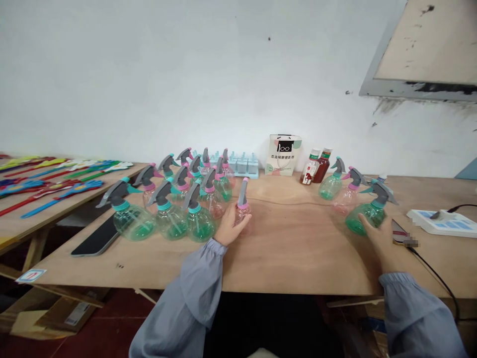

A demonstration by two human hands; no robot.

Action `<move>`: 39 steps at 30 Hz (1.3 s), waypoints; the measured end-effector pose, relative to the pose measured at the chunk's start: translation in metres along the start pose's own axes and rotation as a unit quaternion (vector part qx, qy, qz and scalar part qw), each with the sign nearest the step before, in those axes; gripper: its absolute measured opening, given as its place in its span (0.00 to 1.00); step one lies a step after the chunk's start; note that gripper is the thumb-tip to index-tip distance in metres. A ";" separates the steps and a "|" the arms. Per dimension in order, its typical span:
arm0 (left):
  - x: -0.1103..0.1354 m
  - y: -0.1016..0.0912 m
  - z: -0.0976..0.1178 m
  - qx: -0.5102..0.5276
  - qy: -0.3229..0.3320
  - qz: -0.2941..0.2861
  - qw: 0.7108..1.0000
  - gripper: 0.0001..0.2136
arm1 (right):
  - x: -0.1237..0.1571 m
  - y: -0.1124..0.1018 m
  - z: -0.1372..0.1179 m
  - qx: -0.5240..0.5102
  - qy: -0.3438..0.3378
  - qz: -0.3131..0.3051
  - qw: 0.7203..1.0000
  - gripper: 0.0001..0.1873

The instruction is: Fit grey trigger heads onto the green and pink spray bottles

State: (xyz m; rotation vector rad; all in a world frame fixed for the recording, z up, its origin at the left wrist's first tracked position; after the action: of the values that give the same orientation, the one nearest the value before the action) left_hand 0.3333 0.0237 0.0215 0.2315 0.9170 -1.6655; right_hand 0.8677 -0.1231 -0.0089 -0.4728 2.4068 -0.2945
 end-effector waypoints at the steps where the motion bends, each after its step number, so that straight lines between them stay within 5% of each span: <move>1: 0.000 0.000 0.000 -0.001 -0.001 0.000 1.000 0.20 | 0.001 0.000 -0.001 -0.021 -0.010 0.002 1.000 0.55; 5: 0.001 0.000 -0.002 -0.004 -0.006 0.007 1.000 0.18 | 0.010 -0.009 -0.006 -0.065 -0.052 0.023 0.996 0.63; 13: 0.001 0.000 -0.004 -0.001 -0.007 0.012 1.000 0.21 | 0.026 -0.037 -0.021 -0.006 -0.085 0.097 0.992 0.39; 22: 0.001 0.000 -0.003 -0.003 -0.014 0.004 1.000 0.20 | 0.045 -0.053 -0.044 -0.052 -0.123 0.217 0.967 0.27; 27: 0.002 0.002 -0.009 -0.006 -0.011 -0.002 1.000 0.22 | 0.078 -0.046 -0.079 -0.089 -0.144 0.265 0.949 0.21; 30: 0.004 0.008 -0.013 0.004 0.000 -0.017 1.000 0.21 | 0.109 -0.016 -0.124 -0.134 -0.167 0.175 0.961 0.12; 34: 0.005 0.015 -0.007 0.010 0.021 -0.046 0.999 0.26 | 0.156 0.079 -0.216 -0.181 -0.222 -0.175 0.942 0.11; 39: 0.005 0.028 0.016 0.023 0.084 -0.112 0.990 0.30 | 0.179 0.164 -0.285 -0.286 -0.136 -0.330 0.889 0.41</move>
State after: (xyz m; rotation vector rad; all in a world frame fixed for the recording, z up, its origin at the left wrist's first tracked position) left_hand 0.3617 0.0084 0.0176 0.3132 1.0633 -1.8972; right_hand 0.5122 -0.0217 0.0524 -1.5009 1.9507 0.2072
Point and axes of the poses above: each hand's wrist, its own x-axis away from the middle knuckle, its own y-axis out of the palm, z = x × y, the point moved 10 cm from there along -x, towards the middle knuckle
